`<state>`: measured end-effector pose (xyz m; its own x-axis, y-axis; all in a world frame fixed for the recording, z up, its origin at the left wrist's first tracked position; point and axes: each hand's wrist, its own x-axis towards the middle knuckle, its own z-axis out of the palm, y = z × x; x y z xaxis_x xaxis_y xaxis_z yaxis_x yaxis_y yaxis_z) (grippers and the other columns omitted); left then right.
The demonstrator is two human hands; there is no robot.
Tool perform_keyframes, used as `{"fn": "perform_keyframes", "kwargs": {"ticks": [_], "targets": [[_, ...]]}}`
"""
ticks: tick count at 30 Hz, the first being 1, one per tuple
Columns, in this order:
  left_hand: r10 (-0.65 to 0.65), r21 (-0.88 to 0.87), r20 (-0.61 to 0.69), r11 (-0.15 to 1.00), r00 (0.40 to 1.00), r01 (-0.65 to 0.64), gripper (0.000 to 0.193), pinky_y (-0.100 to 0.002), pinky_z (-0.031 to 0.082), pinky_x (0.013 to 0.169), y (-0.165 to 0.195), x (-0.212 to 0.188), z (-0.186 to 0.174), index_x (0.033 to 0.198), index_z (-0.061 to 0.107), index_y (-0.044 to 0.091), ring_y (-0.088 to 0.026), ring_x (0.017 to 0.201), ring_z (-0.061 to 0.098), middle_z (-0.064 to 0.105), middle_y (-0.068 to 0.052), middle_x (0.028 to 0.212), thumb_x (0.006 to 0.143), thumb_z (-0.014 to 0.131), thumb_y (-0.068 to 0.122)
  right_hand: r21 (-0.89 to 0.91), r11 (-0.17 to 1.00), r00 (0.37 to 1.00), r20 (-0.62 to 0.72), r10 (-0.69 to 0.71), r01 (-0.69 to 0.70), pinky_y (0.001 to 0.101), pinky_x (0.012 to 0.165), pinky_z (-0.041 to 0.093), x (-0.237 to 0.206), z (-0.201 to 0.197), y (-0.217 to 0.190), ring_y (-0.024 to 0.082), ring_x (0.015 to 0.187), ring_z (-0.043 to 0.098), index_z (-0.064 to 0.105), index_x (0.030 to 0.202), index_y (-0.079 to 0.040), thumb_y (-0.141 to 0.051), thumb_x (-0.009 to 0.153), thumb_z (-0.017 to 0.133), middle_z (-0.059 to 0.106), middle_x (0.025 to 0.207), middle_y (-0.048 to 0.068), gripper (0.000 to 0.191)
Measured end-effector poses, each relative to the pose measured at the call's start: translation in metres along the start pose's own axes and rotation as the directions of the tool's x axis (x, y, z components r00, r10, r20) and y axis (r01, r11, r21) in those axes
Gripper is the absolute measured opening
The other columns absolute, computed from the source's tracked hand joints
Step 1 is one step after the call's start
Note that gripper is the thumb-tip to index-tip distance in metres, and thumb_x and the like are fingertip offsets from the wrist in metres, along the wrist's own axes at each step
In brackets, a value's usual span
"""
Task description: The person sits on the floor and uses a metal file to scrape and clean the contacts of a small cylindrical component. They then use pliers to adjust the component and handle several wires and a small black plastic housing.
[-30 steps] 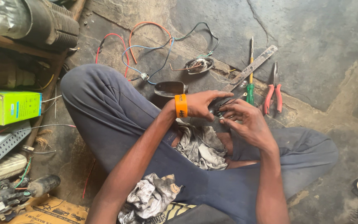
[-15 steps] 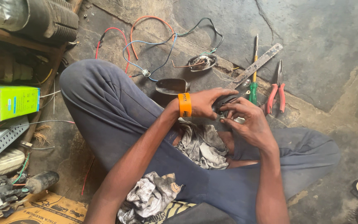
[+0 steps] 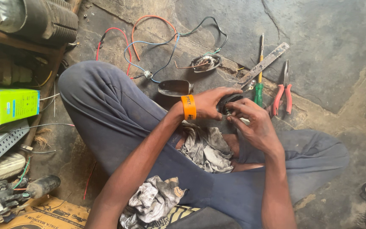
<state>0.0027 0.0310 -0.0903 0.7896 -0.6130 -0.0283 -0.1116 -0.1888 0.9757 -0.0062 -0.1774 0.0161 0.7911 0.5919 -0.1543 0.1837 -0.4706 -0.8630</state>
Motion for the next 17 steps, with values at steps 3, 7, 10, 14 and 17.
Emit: {"fn": "perform_keyframes", "kwargs": {"ticks": [3,7,10,14,17], "targets": [[-0.013,-0.013,0.008,1.0,1.0,0.014,0.101,-0.039,0.039,0.119,0.001,-0.001,-0.001,0.156,0.036,0.006,-0.034,0.143,0.048,0.05,-0.022,0.151,0.066,0.082,0.014,0.212,0.975,0.997,0.034,0.067,-0.073,0.028,0.087,0.06,-0.001,0.001,0.007,0.013,0.099,0.07,0.069,0.12,0.002,0.005,0.09,0.068,0.067,0.111,0.006,0.03],[-0.023,-0.014,0.007,1.0,1.0,0.023,0.101,-0.039,0.039,0.118,0.003,0.0,0.0,0.155,0.036,0.006,-0.034,0.141,0.05,0.052,-0.022,0.148,0.066,0.081,0.014,0.363,0.921,0.99,0.072,0.125,-0.142,0.0272,0.09,0.059,0.0,0.002,0.021,0.013,0.101,0.069,0.069,0.121,0.004,0.006,0.092,0.067,0.065,0.112,0.006,0.029],[-0.015,0.022,0.001,1.0,1.0,0.015,0.099,-0.04,0.04,0.117,0.005,-0.001,-0.002,0.155,0.037,0.006,-0.035,0.14,0.051,0.053,-0.022,0.147,0.067,0.08,0.014,0.412,0.892,0.982,0.075,0.173,-0.188,0.0264,0.09,0.059,0.0,0.005,0.026,0.013,0.102,0.071,0.069,0.119,0.004,0.006,0.092,0.066,0.065,0.109,0.005,0.027],[-0.007,0.074,-0.044,0.997,0.999,0.01,0.094,-0.04,0.042,0.115,0.009,-0.004,-0.001,0.154,0.038,0.006,-0.036,0.137,0.052,0.054,-0.023,0.143,0.07,0.08,0.013,0.373,0.907,0.98,0.04,0.193,-0.194,0.0261,0.088,0.06,0.001,0.01,0.024,0.014,0.101,0.072,0.067,0.12,0.005,0.004,0.094,0.066,0.063,0.106,0.005,0.027],[-0.039,0.116,-0.066,0.992,0.997,0.046,0.091,-0.04,0.043,0.113,0.01,-0.004,0.0,0.153,0.04,0.007,-0.037,0.135,0.053,0.056,-0.022,0.14,0.071,0.08,0.013,0.221,0.961,0.986,0.012,0.168,-0.166,0.0262,0.087,0.061,0.001,0.012,0.019,0.015,0.101,0.074,0.068,0.12,0.003,0.004,0.093,0.066,0.063,0.107,0.006,0.027]]}}
